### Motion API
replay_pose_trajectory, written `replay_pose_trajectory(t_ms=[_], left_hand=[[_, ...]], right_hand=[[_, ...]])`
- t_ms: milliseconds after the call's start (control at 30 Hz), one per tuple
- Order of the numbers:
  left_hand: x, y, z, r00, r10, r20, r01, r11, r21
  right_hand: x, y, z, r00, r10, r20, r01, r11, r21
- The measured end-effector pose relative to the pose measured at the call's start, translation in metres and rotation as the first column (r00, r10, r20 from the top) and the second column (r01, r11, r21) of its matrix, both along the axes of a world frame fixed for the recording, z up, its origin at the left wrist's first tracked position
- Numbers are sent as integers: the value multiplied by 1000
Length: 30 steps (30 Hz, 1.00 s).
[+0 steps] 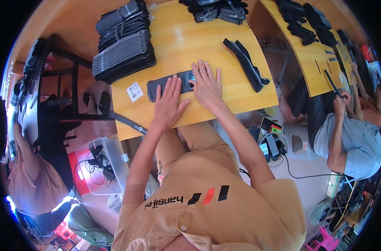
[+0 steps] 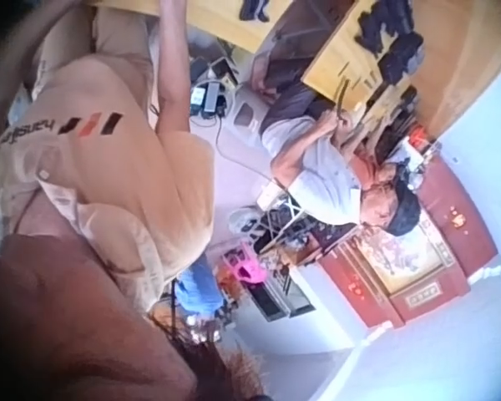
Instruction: Assembling plastic components onto black textile straps and organizing them in a workshop environment.
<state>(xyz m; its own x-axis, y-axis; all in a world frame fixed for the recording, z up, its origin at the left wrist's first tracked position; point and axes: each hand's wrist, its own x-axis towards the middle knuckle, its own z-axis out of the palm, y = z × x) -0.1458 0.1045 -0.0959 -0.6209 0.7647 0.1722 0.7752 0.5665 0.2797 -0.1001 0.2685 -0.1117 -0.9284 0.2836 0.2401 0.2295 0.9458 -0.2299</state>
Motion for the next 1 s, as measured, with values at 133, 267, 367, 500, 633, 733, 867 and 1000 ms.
replay_pose_trajectory(t_ms=[133,267,367,500,633,733,867,1000], left_hand=[[-15,-18,0,987,157,-21,-156,987,39],[-34,-20,-4,965,243,-95,-236,968,81],[-40,-13,-15,953,265,-144,-259,964,62],[-37,-12,-18,948,280,-148,-276,960,52],[-38,-24,-11,961,268,-66,-253,952,171],[-27,-53,15,961,256,105,-276,855,440],[-1,-118,42,797,368,479,-602,421,678],[39,-168,12,598,292,746,-787,42,615]], right_hand=[[-3,-3,10,998,-63,10,63,998,27],[-18,-22,21,995,9,-95,-9,1000,-4],[-30,-32,12,985,105,-135,-109,994,-24],[-28,-29,2,994,72,-78,-67,995,70],[-30,-30,2,987,93,-130,-82,993,82],[-22,-31,13,964,99,-248,-127,987,-101],[9,-69,42,902,357,-242,-423,841,-337],[29,-130,44,696,658,-287,-712,683,-163]])
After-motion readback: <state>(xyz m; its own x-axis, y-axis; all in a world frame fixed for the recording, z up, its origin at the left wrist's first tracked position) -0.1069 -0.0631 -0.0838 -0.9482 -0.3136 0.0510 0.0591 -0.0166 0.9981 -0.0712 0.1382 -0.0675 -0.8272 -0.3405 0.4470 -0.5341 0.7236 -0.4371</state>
